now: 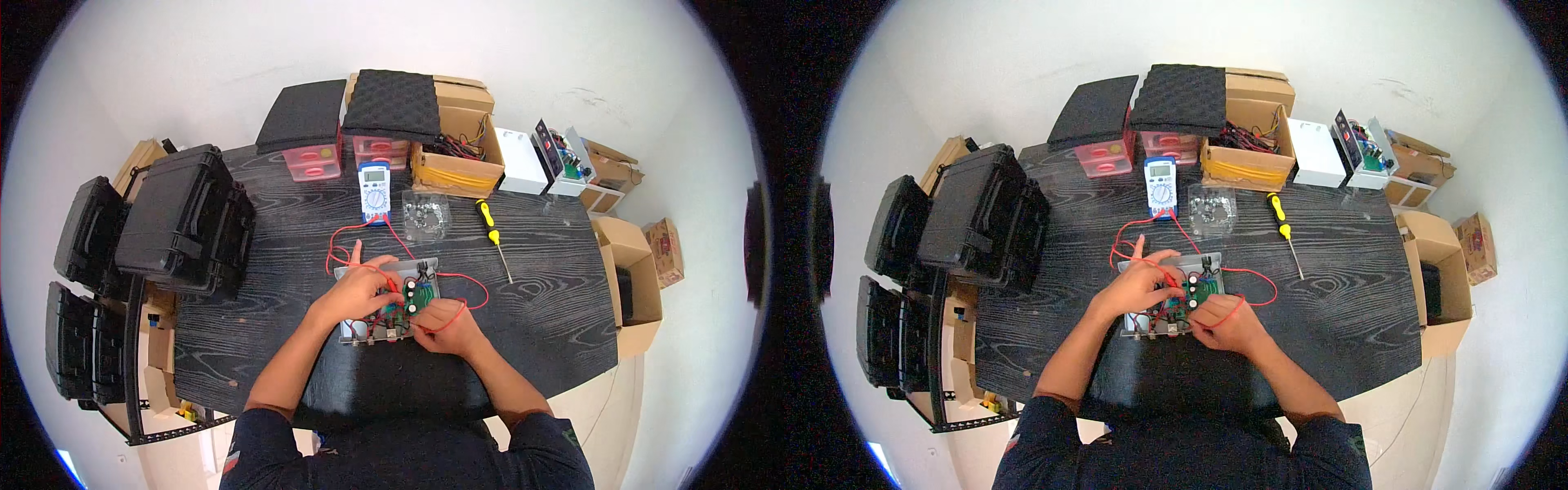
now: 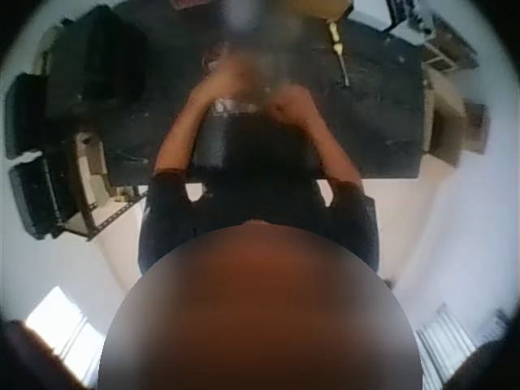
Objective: The person places a white metal casing over an exposed circuit board on a workbench. They then use a yellow-handled screwdriver to tighten screws into the casing, securing it to the internal components. The person rotates the device to access different screw locations and continues fastening the enclosure.
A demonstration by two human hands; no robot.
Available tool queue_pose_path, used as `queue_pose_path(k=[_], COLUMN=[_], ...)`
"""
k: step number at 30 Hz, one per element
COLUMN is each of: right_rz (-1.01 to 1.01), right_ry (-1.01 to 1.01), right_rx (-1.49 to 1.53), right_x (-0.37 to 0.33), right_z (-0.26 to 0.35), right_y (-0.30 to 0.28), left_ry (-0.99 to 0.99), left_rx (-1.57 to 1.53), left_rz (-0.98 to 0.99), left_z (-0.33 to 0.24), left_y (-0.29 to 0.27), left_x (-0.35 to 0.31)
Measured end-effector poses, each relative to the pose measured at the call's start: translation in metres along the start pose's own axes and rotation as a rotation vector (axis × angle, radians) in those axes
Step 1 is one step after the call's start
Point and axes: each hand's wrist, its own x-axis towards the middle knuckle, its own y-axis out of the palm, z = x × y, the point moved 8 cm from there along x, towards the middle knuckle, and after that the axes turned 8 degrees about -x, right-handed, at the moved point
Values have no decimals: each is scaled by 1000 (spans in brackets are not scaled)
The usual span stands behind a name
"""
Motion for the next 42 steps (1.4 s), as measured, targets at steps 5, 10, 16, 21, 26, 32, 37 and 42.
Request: queue_pose_path(k=[5,10,16,21,26,32,37,42], right_rz=[-191,-181,-108,110,182,171,-172,-707], right_ry=[304,630,741,790,761,822,738,751], right_rx=[319,638,281,20,-270,-381,-246,-253], right_x=[-3,3,21,33,38,40,49,23], right_z=[-34,-112,-173,-208,-227,-219,-214,-296], right_y=[-34,-51,-66,-42,-24,-24,-72,-143], left_ry=[-155,-207,-292,-332,-299,-328,-234,-3], left_rx=[-343,-566,-517,-463,-517,-578,-657,-486], left_rz=[-130,-350,-655,-861,-879,-879,-908,-940], left_z=[-12,12,53,102,116,114,123,88], left_y=[-27,-55,-87,-82,-66,-56,-50,-56], left_x=[-4,-15,-36,-53,-50,-42,-51,-45])
